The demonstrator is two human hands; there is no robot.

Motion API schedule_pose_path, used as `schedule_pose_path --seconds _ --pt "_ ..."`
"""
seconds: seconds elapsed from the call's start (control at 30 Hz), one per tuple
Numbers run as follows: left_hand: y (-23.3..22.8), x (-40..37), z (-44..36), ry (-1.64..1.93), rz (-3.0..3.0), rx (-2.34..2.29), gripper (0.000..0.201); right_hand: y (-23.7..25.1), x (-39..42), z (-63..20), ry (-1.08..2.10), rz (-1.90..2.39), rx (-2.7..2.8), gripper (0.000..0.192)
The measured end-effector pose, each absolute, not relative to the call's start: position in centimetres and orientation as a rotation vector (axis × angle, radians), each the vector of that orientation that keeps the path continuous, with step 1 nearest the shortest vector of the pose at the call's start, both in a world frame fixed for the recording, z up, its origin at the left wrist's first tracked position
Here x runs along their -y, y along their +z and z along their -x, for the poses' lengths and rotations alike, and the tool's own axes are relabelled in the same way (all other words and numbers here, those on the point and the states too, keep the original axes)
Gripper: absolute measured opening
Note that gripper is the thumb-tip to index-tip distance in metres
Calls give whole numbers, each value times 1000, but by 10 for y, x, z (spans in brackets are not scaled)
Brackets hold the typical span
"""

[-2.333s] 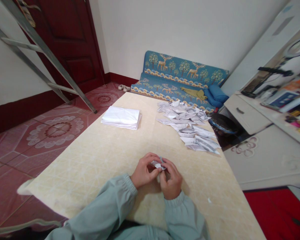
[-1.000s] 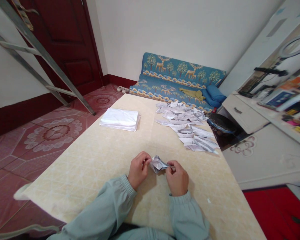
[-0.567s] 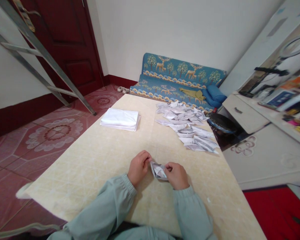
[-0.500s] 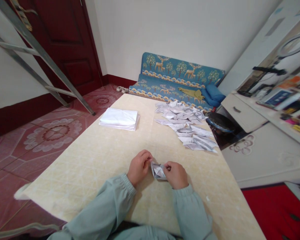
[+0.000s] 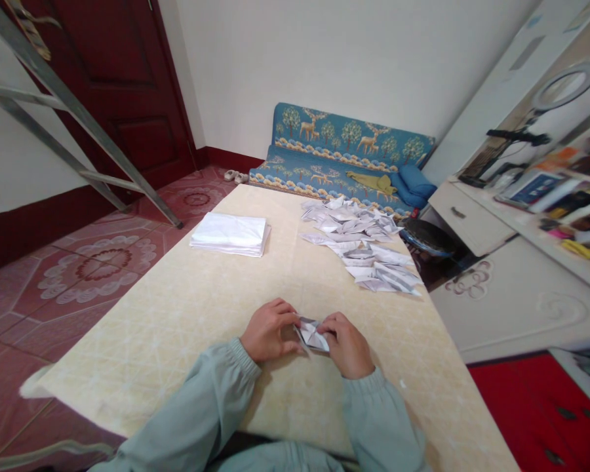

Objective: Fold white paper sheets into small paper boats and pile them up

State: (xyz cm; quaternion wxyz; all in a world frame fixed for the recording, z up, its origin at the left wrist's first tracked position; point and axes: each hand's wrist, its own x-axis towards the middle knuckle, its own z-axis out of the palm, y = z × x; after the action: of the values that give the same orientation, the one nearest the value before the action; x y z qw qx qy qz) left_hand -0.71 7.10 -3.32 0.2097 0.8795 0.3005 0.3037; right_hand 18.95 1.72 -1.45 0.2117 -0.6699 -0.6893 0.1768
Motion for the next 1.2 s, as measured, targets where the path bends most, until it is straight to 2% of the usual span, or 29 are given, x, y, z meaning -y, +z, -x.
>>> schedule_pose_path --seconds 0.07,0.23,0.4,0.5,0.77,0.97,1.07,1.2 --pt "-36 -75 9 839 -2448 -803 44 -11 -14 -190 511 1887 1956 14" --pt "-40 -75 6 834 -2438 -829 27 -4 -9 -181 367 1900 2101 26" --pt "-40 -73 4 871 -2389 -939 25 -10 -9 -175 298 1930 2048 15" --pt "-41 -71 2 910 -2349 -936 25 -13 -12 -175 280 1930 1998 14" --pt "-43 -67 -1 902 -2172 -1004 27 -17 -14 -172 468 1833 1825 15" --pt "-37 -65 -1 904 -2250 -849 14 -16 -9 -170 413 1720 1951 14" --pt "-36 -64 0 863 -2322 -847 17 -14 -7 -169 369 1762 2039 11" --pt "-32 -62 5 899 -2338 -840 41 -12 -7 -164 244 1881 2080 9"
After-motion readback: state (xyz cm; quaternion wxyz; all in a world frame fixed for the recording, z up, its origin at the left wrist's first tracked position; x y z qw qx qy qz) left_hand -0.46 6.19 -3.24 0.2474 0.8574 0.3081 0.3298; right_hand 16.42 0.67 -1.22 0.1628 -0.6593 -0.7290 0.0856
